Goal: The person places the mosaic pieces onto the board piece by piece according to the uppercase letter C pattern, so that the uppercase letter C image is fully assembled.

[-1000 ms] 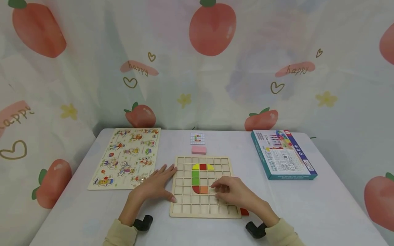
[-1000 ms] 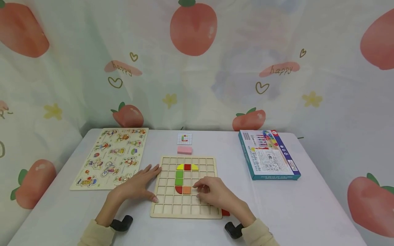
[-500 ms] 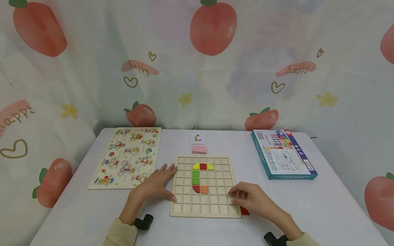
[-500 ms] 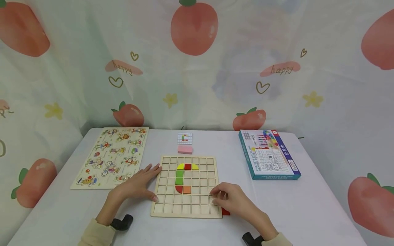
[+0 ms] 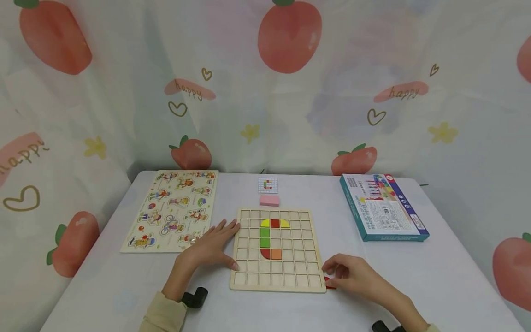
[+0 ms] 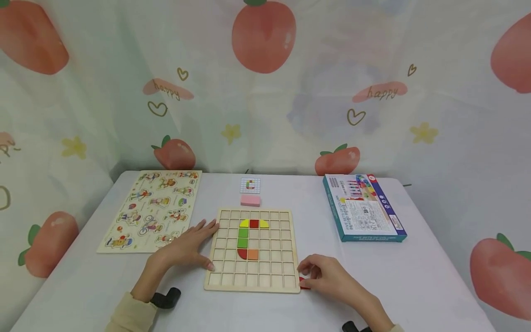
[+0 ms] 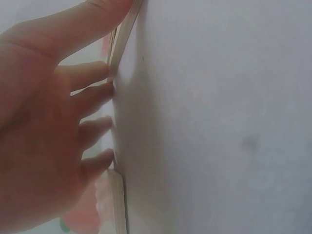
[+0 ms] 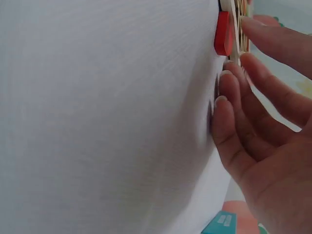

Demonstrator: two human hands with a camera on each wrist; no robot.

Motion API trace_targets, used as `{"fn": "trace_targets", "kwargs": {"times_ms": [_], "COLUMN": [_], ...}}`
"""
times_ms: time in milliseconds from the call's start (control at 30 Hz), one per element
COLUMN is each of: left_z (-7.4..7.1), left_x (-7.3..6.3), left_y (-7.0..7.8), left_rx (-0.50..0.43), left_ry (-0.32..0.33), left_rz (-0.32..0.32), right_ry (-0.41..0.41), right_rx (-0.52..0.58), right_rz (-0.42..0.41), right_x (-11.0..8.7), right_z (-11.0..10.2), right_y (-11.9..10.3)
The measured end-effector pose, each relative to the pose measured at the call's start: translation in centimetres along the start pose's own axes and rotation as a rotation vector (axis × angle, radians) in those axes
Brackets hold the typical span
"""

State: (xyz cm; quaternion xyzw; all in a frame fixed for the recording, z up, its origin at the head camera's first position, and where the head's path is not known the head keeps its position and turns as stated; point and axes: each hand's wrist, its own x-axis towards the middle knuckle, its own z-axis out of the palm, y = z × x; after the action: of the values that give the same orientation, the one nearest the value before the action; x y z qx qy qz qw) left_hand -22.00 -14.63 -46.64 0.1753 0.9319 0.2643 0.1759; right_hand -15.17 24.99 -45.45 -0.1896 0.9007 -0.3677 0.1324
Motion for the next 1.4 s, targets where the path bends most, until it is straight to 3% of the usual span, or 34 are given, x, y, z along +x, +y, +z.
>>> {"fn": "trace_targets", "kwargs": {"times_ms": [333,567,900,1067,1400], "left_z": [0.0,0.09,0.09,0.05,-0.18], "left_x": [-0.01,0.04,-0.05,-0.04,0.11], "left_y": [0.25,0.08,0.09,0.13,-0.02], "left_rx": [-0.016,-0.008,-0.011,-0.004,-0.008], "left_ry": [-0.004,-0.009,-0.005,-0.012,-0.007], "left_rz": [0.0,-0.012,0.006,0.002,-0.001], "right_ry": [-0.052,-0.044,-0.057,-0.061,-0.025], "right_rx": [-0.038,-0.056,-0.011,-0.031,-0.067], "right_rz": [0.037,-0.025,0.02,0.003,0.056], "right_x": [-0.11,-0.22,-0.23,-0.15,0.25], "right_z": [-0.03,0.23,0.14,0.05,0.26], "right_y": [-0.34,-0.01,-0.16,-0.22,-0.63]}}
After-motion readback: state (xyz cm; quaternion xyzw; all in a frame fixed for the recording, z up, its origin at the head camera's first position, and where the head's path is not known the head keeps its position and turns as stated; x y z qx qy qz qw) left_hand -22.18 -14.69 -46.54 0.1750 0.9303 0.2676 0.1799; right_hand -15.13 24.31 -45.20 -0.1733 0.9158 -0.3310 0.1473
